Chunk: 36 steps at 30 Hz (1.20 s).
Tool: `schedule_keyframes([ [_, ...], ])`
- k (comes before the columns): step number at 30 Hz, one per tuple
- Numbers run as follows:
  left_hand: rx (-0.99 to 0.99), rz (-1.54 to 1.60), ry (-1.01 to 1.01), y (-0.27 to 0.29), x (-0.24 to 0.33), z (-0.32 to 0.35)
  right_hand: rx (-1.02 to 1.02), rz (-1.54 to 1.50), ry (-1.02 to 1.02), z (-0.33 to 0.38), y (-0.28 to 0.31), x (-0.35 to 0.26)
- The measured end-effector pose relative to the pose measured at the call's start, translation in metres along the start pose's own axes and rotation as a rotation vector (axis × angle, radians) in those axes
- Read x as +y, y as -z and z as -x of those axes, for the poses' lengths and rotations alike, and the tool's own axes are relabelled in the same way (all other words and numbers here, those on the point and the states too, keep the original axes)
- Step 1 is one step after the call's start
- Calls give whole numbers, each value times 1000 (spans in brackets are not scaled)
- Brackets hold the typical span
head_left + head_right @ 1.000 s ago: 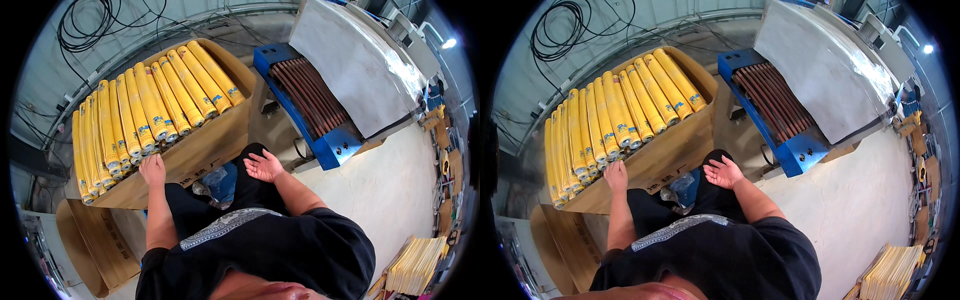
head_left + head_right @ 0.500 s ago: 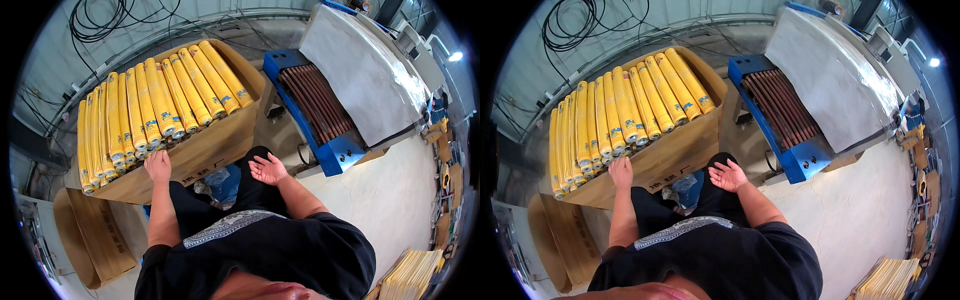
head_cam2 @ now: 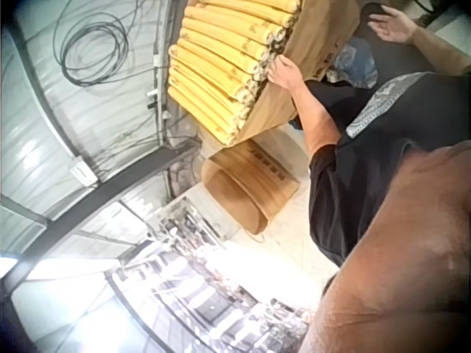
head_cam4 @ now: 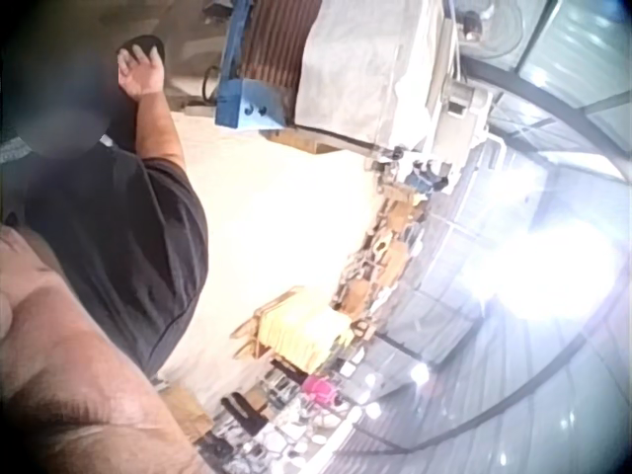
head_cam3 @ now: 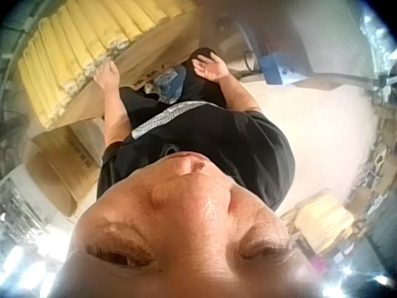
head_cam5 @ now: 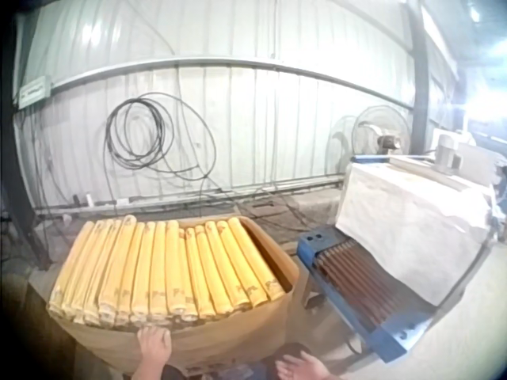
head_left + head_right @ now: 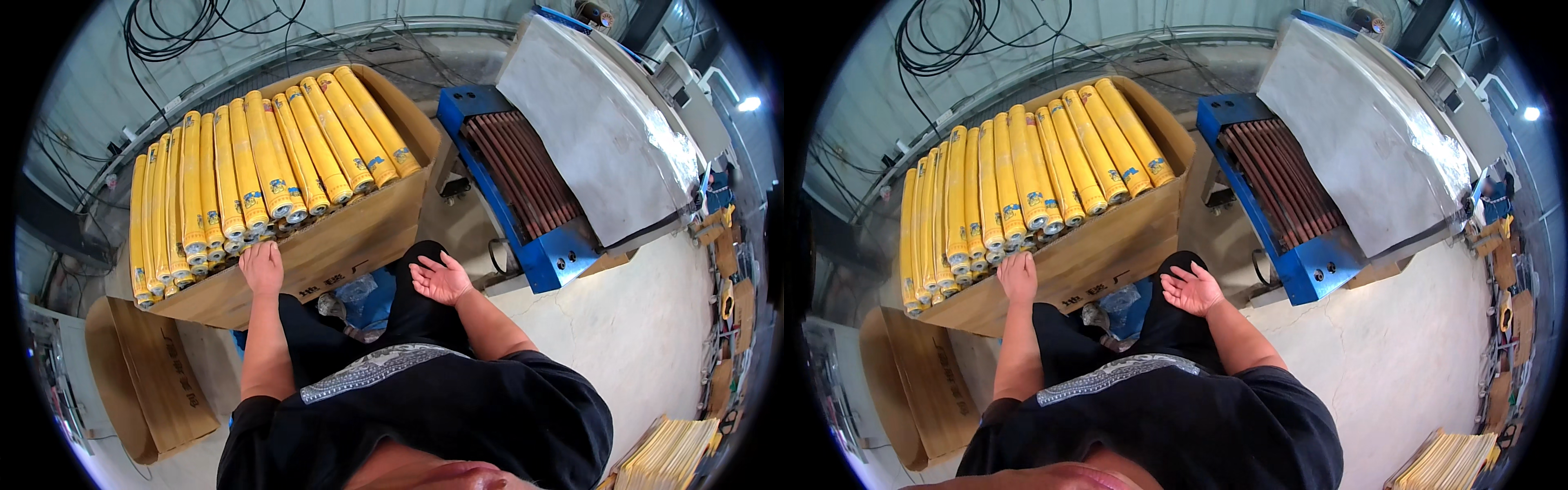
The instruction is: The person sits in a warehouse and repeatedly picks yellow cylindrical packages from a large cardboard box. They place each cylinder onto a blue roller conveyor machine to the right. The person continues this process for the duration of the clip.
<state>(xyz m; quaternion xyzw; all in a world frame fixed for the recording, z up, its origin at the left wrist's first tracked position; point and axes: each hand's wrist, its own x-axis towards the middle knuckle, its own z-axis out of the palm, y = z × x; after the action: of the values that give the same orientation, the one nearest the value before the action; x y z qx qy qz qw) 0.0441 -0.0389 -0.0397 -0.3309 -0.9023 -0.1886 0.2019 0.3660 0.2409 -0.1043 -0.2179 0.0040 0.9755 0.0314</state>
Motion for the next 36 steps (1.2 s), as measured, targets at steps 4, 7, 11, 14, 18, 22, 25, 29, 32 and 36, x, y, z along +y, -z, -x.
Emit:
schedule_keyframes([
  [4, 12, -9, -8, 1, 2, 0, -12, -3, 0, -1, 1, 1],
  [7, 37, -12, -22, -1, 0, 0, 3, 4, 8, 0, -2, 0],
  [11, 29, 0, -10, -5, -3, -1, -11, -8, 4, 2, -3, 0],
  [14, 38, -10, -26, -4, -2, 0, -10, -5, 11, 2, 0, 0],
  [18, 44, -15, -24, -1, 1, -1, -15, -30, 20, 3, -2, 0],
  [22, 15, -14, -9, 1, 2, -1, 22, -54, 160, 0, 2, -6],
  [25, 41, -5, -31, -1, -1, -1, 41, -16, 224, -3, 2, -14],
  [29, -8, 3, -5, -2, 0, -2, 153, 1, 396, -2, 12, -28],
  [32, 19, 14, -11, -1, -3, 2, 166, 26, 524, 12, -11, -39],
  [36, 30, -4, -24, -2, 0, 0, 126, 6, 693, 30, -31, -67],
])
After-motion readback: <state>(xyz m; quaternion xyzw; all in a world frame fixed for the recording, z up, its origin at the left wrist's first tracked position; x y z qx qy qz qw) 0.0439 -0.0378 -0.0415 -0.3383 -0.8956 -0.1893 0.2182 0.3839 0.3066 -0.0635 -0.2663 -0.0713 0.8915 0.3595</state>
